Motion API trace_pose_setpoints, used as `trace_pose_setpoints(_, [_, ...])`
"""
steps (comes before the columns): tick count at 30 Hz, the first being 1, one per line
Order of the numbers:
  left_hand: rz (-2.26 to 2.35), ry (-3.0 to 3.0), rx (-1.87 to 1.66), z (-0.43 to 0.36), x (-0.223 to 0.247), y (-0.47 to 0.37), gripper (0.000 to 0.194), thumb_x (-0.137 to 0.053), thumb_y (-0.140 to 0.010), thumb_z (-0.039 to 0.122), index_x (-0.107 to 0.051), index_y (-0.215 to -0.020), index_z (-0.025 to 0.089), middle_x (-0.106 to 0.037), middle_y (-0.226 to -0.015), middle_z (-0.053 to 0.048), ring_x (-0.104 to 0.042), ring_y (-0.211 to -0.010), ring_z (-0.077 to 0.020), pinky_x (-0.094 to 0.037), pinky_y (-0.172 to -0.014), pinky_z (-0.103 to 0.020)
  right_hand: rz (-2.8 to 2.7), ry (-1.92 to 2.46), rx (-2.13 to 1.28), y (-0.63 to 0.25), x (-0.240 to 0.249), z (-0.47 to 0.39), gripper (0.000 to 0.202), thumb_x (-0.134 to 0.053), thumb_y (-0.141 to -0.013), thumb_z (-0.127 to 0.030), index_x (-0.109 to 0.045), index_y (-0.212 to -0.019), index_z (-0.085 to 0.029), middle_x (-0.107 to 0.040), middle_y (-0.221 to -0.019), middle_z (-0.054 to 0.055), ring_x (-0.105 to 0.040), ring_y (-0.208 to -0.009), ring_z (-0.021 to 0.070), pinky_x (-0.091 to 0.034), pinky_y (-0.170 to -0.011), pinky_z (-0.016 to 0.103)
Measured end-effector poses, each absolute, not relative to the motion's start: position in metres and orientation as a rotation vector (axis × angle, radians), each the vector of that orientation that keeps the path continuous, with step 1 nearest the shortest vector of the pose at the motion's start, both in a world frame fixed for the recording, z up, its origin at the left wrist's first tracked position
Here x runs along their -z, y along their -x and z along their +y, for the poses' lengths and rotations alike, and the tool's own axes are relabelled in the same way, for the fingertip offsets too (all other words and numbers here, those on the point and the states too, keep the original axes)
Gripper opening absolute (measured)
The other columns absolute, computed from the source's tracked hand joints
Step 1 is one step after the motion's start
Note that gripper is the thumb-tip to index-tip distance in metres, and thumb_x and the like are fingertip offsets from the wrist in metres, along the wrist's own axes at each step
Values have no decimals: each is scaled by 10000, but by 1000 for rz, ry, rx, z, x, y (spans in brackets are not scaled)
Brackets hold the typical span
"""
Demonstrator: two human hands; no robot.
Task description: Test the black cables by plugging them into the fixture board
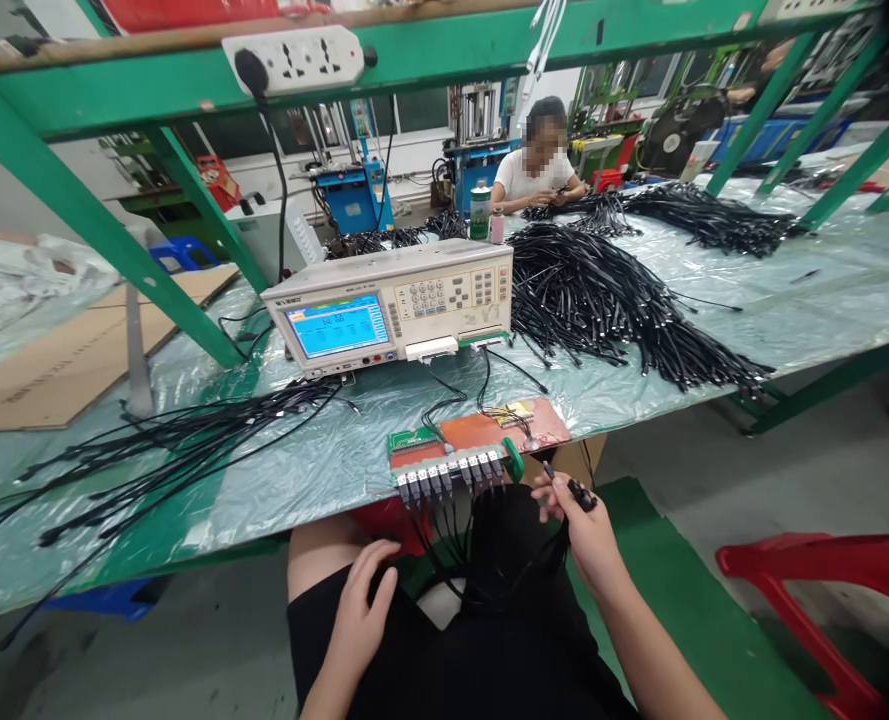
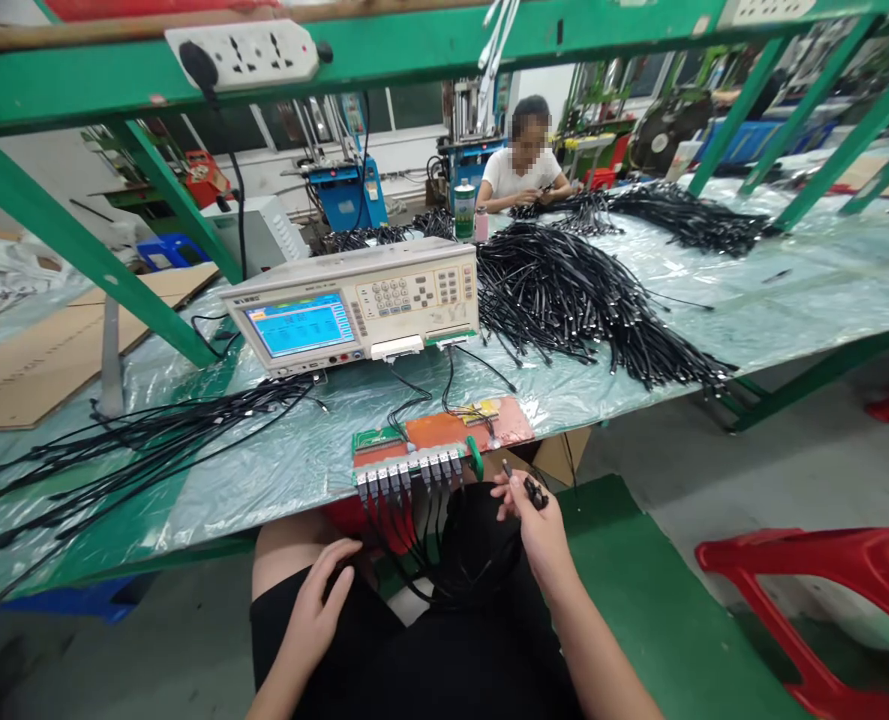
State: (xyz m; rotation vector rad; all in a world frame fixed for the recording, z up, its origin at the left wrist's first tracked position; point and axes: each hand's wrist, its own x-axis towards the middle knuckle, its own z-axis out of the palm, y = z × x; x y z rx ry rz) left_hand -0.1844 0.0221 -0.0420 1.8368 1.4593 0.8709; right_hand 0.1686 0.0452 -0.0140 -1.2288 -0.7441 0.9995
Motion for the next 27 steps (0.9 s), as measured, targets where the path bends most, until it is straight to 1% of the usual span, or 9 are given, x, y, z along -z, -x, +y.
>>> trace_pose_setpoints(5, [985, -1361, -930, 48, 36, 119, 509, -630, -909, 483, -602, -1322, 187, -639, -1354, -161, -618, -1234, -296, -466, -1081, -458, -1143, 1211, -1123, -154, 9, 42, 523, -656, -872, -656, -654, -643, -186, -680, -1027, 125, -597, -1063, 313, -428, -987, 420])
trace_pose_setpoints(7, [851, -1233, -899, 56, 33, 95, 516, -667, -881, 517, -642, -1256, 163, -701, -1240, -166, -682, -1120, -285, -507, -1024, -436, -1273, 1155, -1198, -142, 2, 48, 528, -629, -891, -656, -661, -654, -186, -669, -935, 105, -598, -1037, 301, -419, -998, 419])
trace_pose_setpoints(10, [757, -1063, -865, 55, 30, 68, 526, -642, -875, 600, -678, -1095, 124, -763, -918, -141, -740, -805, -237, -588, -788, -366, -1277, 1037, -1379, -120, -10, 57, 521, -638, -881, -660, -641, -677, -181, -646, -824, 71, -619, -900, 258, -467, -903, 382])
trace_pose_setpoints(12, [768, -935, -906, 47, 27, 57, 553, -603, -875, 654, -661, -1005, 119, -713, -678, -78, -662, -533, -169, -552, -558, -284, -1182, 979, -1438, -107, -15, 60, 518, -675, -850, -662, -617, -680, -176, -653, -831, 70, -622, -876, 245, -477, -861, 360])
trace_pose_setpoints(15, [861, -761, -986, 30, 20, 48, 567, -594, -864, 684, -632, -954, 126, -536, -473, 37, -357, -313, -58, -305, -329, -170, -1075, 967, -1393, -96, -17, 57, 526, -700, -829, -659, -591, -668, -171, -646, -800, 68, -614, -873, 235, -457, -860, 340])
trace_pose_setpoints(18, [910, -716, -981, 14, 9, 45, 600, -624, -819, 719, -623, -924, 128, -419, -425, 88, -195, -321, -25, -163, -312, -143, -1029, 964, -1390, -92, -19, 47, 524, -689, -841, -650, -571, -660, -173, -623, -764, 58, -594, -826, 221, -448, -827, 325])
trace_pose_setpoints(21, [890, -796, -880, 1, 2, 45, 636, -636, -763, 770, -611, -857, 142, -420, -413, 84, -186, -314, -29, -185, -307, -164, -1013, 968, -1396, -91, -22, 34, 517, -688, -849, -636, -551, -649, -179, -597, -738, 45, -567, -773, 204, -440, -785, 313])
trace_pose_setpoints(24, [935, -877, -904, -10, -2, 49, 639, -612, -765, 787, -613, -799, 148, -447, -433, 61, -255, -326, -49, -229, -327, -188, -1047, 968, -1381, -89, -26, 17, 525, -670, -866, -637, -534, -643, -182, -601, -748, 50, -560, -757, 199, -444, -774, 316])
trace_pose_setpoints(27, [1056, -1035, -1026, -20, -2, 59, 583, -585, -835, 729, -657, -811, 151, -571, -544, -6, -508, -463, -125, -444, -479, -248, -1141, 899, -1469, -84, -32, 2, 516, -645, -885, -641, -522, -679, -184, -569, -730, 28, -551, -665, 175, -458, -704, 312])
